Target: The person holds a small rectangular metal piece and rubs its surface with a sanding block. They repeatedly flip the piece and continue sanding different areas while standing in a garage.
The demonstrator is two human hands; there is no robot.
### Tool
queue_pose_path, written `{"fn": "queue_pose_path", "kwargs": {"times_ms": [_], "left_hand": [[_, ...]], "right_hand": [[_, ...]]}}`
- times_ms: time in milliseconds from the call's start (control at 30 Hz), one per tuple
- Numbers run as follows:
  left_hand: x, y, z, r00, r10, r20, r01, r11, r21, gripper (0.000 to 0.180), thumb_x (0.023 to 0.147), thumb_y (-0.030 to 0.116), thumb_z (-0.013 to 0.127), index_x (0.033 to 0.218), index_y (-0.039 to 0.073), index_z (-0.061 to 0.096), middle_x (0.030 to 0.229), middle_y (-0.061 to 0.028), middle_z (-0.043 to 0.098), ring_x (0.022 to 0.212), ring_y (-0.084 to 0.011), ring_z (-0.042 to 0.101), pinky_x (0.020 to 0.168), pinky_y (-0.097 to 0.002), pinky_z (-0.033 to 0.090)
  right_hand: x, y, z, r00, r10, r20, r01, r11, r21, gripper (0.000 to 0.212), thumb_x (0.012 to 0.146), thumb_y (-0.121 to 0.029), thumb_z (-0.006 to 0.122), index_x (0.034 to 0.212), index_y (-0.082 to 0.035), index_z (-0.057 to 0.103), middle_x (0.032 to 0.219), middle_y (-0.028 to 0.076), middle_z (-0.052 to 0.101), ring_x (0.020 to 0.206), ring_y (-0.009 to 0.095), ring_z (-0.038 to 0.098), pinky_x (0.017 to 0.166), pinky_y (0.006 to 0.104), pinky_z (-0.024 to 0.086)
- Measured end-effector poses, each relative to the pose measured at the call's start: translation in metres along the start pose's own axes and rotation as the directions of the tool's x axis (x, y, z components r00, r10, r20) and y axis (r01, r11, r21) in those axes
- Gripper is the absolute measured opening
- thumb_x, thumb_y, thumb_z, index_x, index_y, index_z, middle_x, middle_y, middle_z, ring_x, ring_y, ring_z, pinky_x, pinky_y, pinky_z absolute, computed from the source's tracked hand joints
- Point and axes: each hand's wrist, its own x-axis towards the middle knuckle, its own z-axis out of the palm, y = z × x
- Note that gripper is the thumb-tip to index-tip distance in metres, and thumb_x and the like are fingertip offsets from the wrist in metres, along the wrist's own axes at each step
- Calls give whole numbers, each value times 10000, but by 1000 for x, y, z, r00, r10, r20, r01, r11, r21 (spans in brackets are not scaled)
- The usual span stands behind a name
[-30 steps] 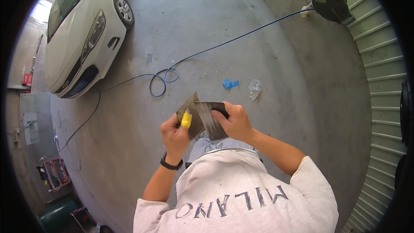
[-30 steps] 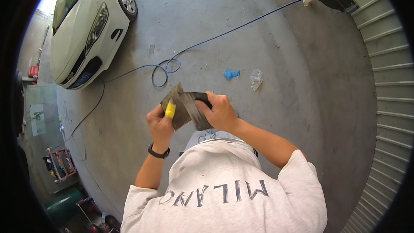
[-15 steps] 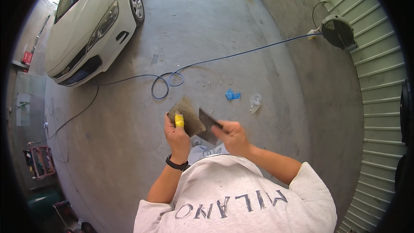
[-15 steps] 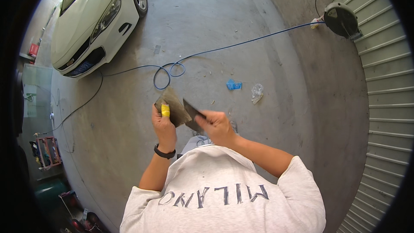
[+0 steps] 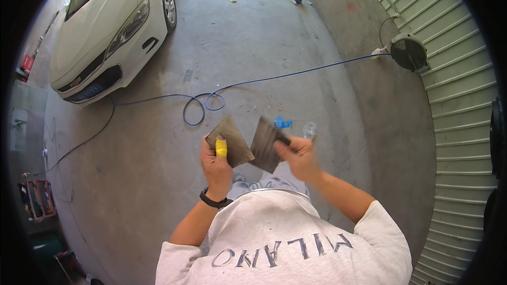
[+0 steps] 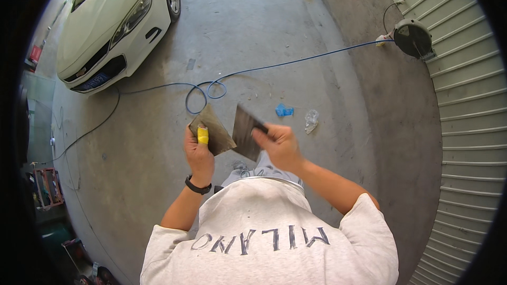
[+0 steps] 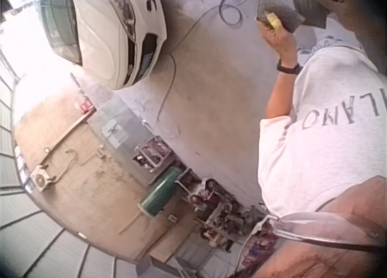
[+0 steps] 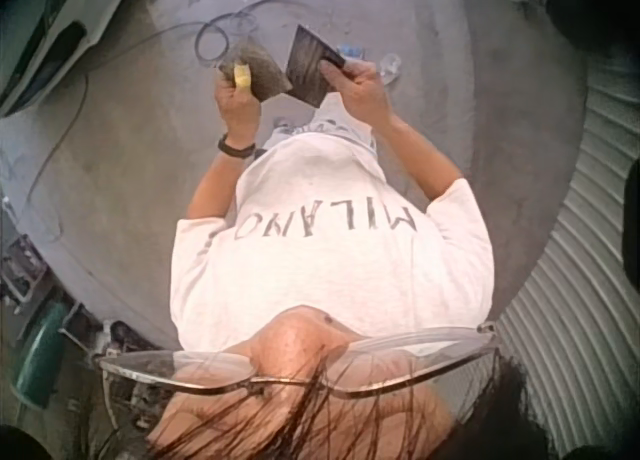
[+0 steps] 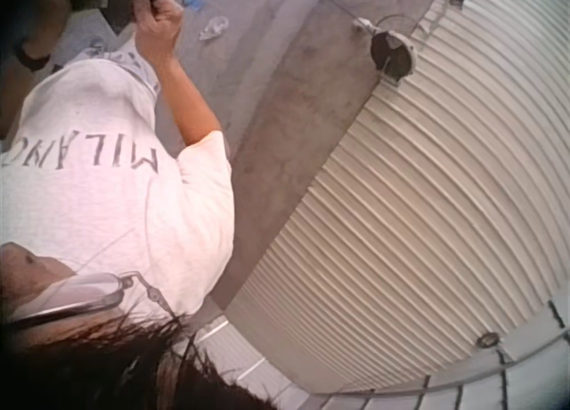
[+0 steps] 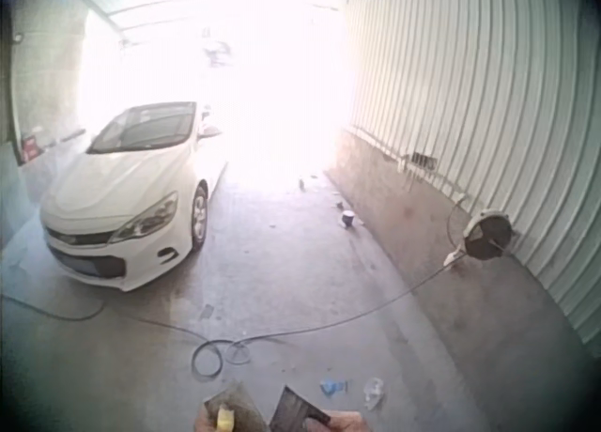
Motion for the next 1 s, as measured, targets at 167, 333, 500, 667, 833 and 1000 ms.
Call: {"fn": "queue_pose_path", "kwargs": {"times_ms": [167, 333, 500, 667, 833, 1000], "left_hand": [[23, 0, 0, 1000, -6, 19, 7, 999, -52, 161, 1036, 115, 570, 1145, 2, 602, 966, -9, 654, 855, -70, 541, 774, -220, 459], [61, -2, 1, 994, 68, 91, -86, 973, 216, 118, 968, 63, 636, 994, -46, 674, 906, -43, 667, 811, -90, 546, 736, -226, 445], [116, -11, 10, 998, -26, -64, 40, 974, 225, 93, 933, 29, 648, 922, -61, 668, 784, -46, 598, 713, -115, 485, 658, -256, 413], [181, -5, 48, 990, -138, 16, 122, 919, 374, 124, 908, 30, 664, 840, -70, 634, 743, -30, 545, 683, -101, 428, 614, -255, 358], [269, 7, 91, 993, 114, 39, -118, 854, 507, 121, 875, 18, 679, 977, -35, 718, 829, -74, 630, 705, -130, 563, 618, -273, 445], [321, -6, 161, 922, 215, 321, -385, 578, 719, 394, 799, 21, 720, 1192, 10, 699, 1058, -121, 645, 834, -270, 657, 712, -324, 522]], "right_hand": [[21, 4, 3, 982, -9, 187, 85, 911, -403, 139, 956, -118, 674, 892, 5, 685, 662, 70, 623, 583, 130, 493, 547, 312, 416], [73, 19, -18, 997, -4, -81, -32, 897, -442, 196, 930, -159, 702, 859, 21, 667, 675, 178, 611, 558, 225, 486, 557, 363, 429], [167, 51, -47, 971, 23, -240, -124, 901, -416, 254, 916, -226, 735, 885, 10, 648, 623, 152, 556, 562, 209, 457, 566, 361, 426], [256, 64, -60, 996, -12, -83, -22, 916, -400, 222, 925, -191, 710, 1034, -4, 659, 692, 167, 640, 573, 254, 522, 580, 366, 453], [334, 32, -112, 986, 168, -13, -156, 878, -452, 297, 940, -137, 664, 1214, -21, 653, 723, 136, 660, 635, 155, 604, 621, 306, 506], [369, 21, -111, 978, 61, 197, -109, 964, 241, 354, 1037, -210, 559, 1298, 26, 608, 944, 66, 699, 808, 103, 626, 713, 265, 540]]}}
